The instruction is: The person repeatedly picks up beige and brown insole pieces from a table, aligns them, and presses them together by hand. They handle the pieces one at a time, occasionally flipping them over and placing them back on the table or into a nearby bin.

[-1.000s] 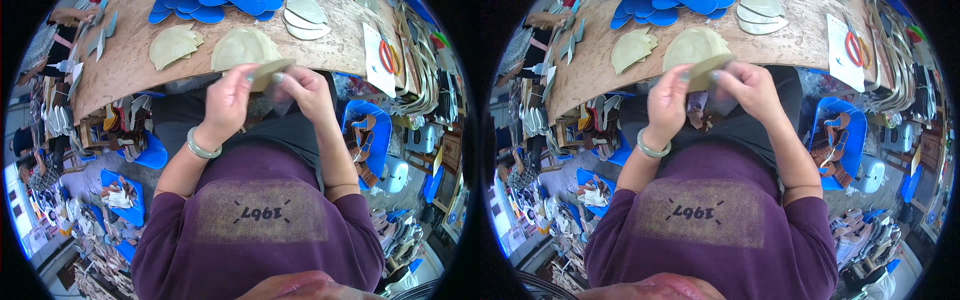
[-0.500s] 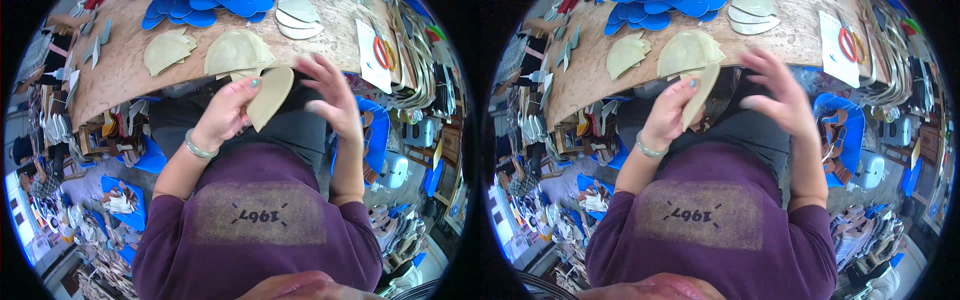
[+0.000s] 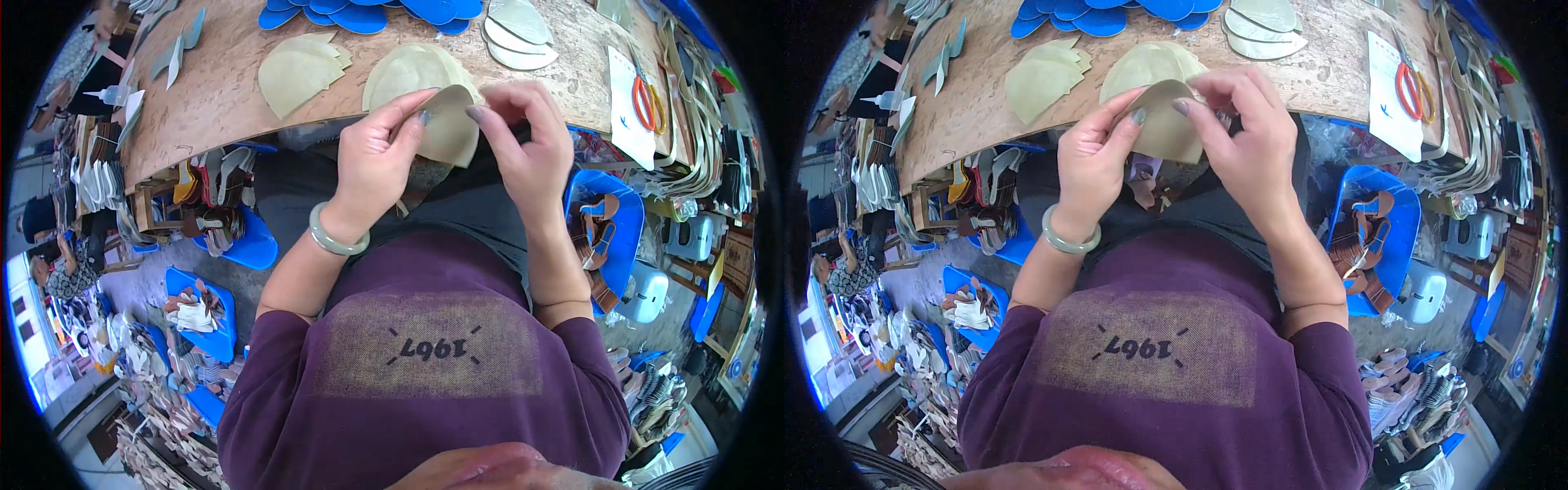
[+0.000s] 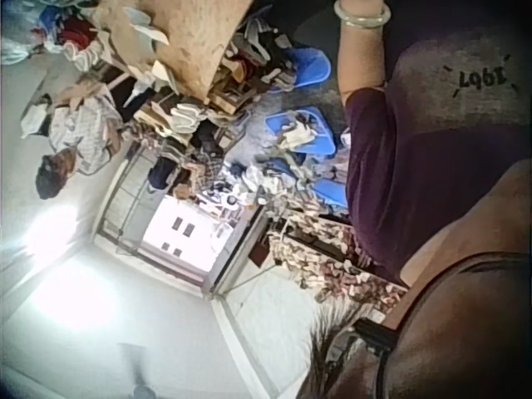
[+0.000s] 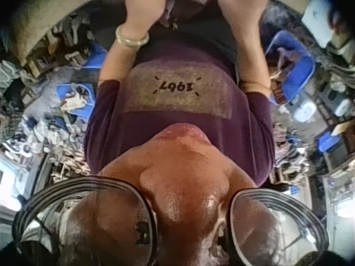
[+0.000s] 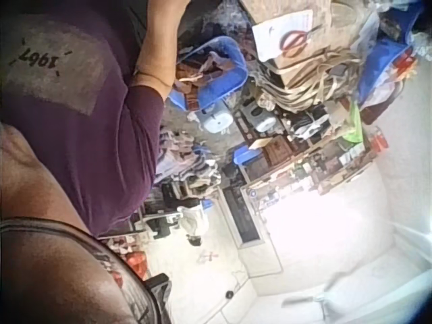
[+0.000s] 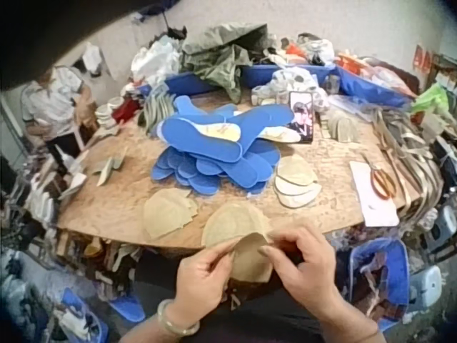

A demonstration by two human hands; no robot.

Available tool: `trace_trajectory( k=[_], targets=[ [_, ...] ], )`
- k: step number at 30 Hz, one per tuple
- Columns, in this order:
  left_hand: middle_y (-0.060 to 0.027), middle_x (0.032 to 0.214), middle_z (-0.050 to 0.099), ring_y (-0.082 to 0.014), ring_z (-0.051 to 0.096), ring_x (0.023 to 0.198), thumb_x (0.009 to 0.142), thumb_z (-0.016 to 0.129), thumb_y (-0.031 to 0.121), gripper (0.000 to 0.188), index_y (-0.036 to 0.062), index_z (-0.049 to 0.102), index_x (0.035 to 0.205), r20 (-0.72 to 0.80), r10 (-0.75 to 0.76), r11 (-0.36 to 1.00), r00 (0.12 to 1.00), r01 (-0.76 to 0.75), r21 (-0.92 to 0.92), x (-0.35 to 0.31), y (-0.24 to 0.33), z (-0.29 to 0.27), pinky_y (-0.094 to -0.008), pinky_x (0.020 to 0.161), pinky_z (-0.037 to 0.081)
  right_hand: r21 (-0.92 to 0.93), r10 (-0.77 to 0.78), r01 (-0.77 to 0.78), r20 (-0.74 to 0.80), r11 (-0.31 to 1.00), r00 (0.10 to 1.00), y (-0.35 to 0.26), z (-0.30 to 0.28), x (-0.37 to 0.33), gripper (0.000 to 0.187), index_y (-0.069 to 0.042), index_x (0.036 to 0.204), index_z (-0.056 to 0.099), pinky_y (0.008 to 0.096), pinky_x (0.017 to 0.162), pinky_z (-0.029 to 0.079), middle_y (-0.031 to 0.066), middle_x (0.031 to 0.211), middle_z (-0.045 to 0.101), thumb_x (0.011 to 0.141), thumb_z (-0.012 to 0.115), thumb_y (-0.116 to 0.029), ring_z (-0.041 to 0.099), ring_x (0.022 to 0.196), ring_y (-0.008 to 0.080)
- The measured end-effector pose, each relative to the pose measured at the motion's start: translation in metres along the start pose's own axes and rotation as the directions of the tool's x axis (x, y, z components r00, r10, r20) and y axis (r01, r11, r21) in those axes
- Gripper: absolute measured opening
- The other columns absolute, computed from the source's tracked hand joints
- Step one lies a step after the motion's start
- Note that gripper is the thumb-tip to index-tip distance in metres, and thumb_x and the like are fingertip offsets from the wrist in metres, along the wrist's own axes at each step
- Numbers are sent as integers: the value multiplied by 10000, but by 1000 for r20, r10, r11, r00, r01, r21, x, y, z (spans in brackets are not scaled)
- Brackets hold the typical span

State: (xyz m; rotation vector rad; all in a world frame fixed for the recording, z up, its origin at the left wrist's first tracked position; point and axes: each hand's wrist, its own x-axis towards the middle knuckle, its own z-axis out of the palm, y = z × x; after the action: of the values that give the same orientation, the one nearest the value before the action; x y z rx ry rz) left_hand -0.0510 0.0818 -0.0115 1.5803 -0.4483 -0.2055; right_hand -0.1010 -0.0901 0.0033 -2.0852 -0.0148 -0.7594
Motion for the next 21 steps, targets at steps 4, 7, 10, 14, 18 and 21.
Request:
trace_trajectory(
  k=[4, 7, 10, 14, 18, 21],
  targets=[
    [-196, 1091, 665, -219, 669, 962, 883, 551, -11, 348, -2, 593, 1229, 32, 210, 944, 977, -211, 253, -4, -6, 7, -289, 802, 523, 418, 315, -389, 236, 821, 919, -2, 15, -13, 166, -5, 1007, 677, 219, 661, 500, 41, 830, 680, 858, 651, -74, 625, 739, 80],
    [-237, 1153, 622, -302, 663, 993, 865, 529, -40, 433, 3, 535, 1296, 72, 291, 886, 954, -297, 355, -8, -6, 10, -327, 825, 525, 451, 408, -488, 269, 747, 872, -5, 18, -13, 165, -2, 1007, 682, 216, 648, 500, 41, 805, 681, 877, 632, -91, 624, 717, 73],
    [-248, 1212, 585, -345, 645, 1012, 851, 507, -59, 500, -5, 472, 1347, 131, 371, 813, 919, -390, 433, -9, -11, 10, -354, 835, 527, 411, 426, -531, 323, 741, 845, -5, 17, -10, 166, 6, 1005, 682, 216, 626, 499, 37, 785, 679, 887, 618, -94, 619, 690, 72],
    [-251, 1249, 560, -360, 614, 1069, 841, 500, -63, 519, -24, 445, 1356, 175, 421, 746, 890, -450, 491, -11, -12, 8, -365, 858, 524, 437, 415, -554, 377, 708, 828, -4, 18, -9, 157, 16, 986, 680, 215, 619, 499, 34, 775, 674, 888, 615, -88, 617, 685, 74],
    [-239, 1260, 557, -359, 589, 1116, 853, 492, -56, 488, -32, 459, 1339, 163, 461, 725, 872, -476, 498, -14, -7, 8, -371, 892, 513, 413, 388, -537, 394, 735, 833, -8, 14, -7, 153, 29, 960, 681, 217, 625, 499, 34, 770, 673, 885, 619, -88, 615, 684, 75],
    [-222, 1237, 580, -339, 604, 1107, 864, 478, -58, 434, -32, 505, 1296, 96, 451, 789, 887, -447, 421, -19, -1, -5, -360, 892, 509, 397, 282, -490, 477, 776, 833, -9, 18, 3, 154, 27, 962, 683, 222, 637, 501, 35, 777, 676, 883, 619, -89, 617, 685, 76]
  ],
)
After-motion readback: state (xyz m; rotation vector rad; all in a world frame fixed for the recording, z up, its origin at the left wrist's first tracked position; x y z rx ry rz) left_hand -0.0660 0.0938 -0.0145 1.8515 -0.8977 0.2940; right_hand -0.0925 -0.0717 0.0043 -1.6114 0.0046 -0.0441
